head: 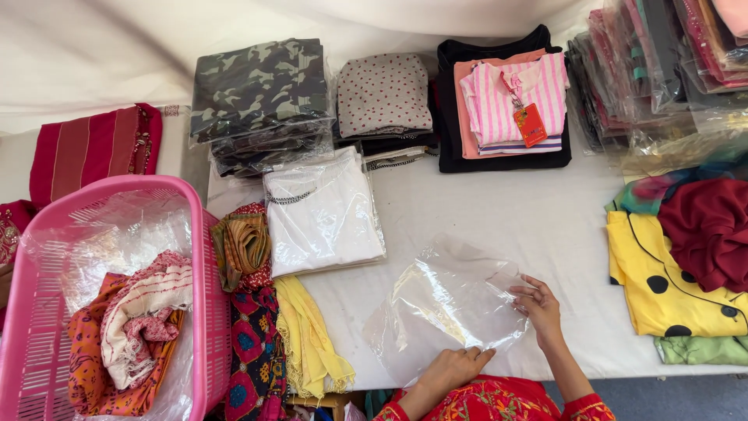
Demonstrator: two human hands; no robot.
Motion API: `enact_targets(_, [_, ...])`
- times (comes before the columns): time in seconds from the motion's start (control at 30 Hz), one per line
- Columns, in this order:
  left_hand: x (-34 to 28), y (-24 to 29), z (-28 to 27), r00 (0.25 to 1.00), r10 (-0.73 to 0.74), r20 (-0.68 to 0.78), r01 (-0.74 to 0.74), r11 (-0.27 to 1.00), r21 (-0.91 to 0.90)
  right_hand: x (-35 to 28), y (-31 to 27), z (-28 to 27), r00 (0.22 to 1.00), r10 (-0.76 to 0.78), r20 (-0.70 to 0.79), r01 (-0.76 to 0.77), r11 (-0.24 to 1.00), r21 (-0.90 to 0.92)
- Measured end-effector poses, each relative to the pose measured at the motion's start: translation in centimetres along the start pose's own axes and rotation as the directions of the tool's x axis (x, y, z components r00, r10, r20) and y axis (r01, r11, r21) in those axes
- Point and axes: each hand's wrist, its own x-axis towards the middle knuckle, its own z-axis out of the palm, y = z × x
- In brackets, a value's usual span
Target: The person folds various patterned and solid-colored garments and places them into clear plastic bags on a white table. The person handles a yellow patterned cloth, a blue patterned cloth, and a white garment, folding each and sealing it in a bag. The packed items are stacked on the table.
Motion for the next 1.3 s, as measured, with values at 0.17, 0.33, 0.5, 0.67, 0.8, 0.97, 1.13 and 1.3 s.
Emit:
enact_targets(0.17, [-0.3, 0.2, -1.4, 0.995, -0.103, 0.019, 0.104, 0.977, -0.185, 0.0, -0.2, -0.2, 1.000, -0.015, -0.001, 0.015, 1.000, 0.007])
enact_targets(0.33, [-0.1, 0.5, -5.6, 0.967, -0.232, 0.108, 0.255, 0.829, -0.497, -0.1, -0.5, -0.1, 0.999, -0.029, -0.014, 0.029, 0.999, 0.029])
enact_targets(0.5, [1.7, -2.1, -12.1, 0.832, -0.517, -0.203, 0.391, 0.805, -0.446, 0.5, -1.4, 0.2, 0.993, -0.105, 0.056, 0.104, 0.994, 0.023])
enact_targets(0.67, [3.9, -4.4, -21.7, 0.679, -0.333, -0.654, 0.253, 0.943, -0.217, 0.3, -4.2, 2.7, 0.934, -0.159, 0.320, 0.186, 0.981, -0.055])
enact_targets(0.8, [2.8, -5.0, -23.3, 0.759, -0.246, -0.603, 0.247, 0.965, -0.083, -0.4, -6.0, 5.5, 0.859, -0.190, 0.476, 0.266, 0.959, -0.097])
enact_targets(0.97, [2.7, -0.3, -24.5, 0.869, -0.138, -0.475, 0.287, 0.923, 0.258, -4.1, -10.5, 9.7, 0.845, -0.524, 0.105, 0.506, 0.722, -0.472])
enact_targets(1.13, [3.9, 3.3, -21.1, 0.878, -0.082, -0.472, 0.207, 0.953, 0.220, -6.8, -12.8, 10.0, 0.814, 0.209, 0.542, -0.335, 0.931, 0.144])
enact_targets(1.3, [4.6, 1.7, -12.8, 0.948, -0.120, -0.295, 0.149, 0.985, 0.081, -5.8, -12.5, 8.7, 0.711, 0.110, 0.694, -0.318, 0.931, 0.179])
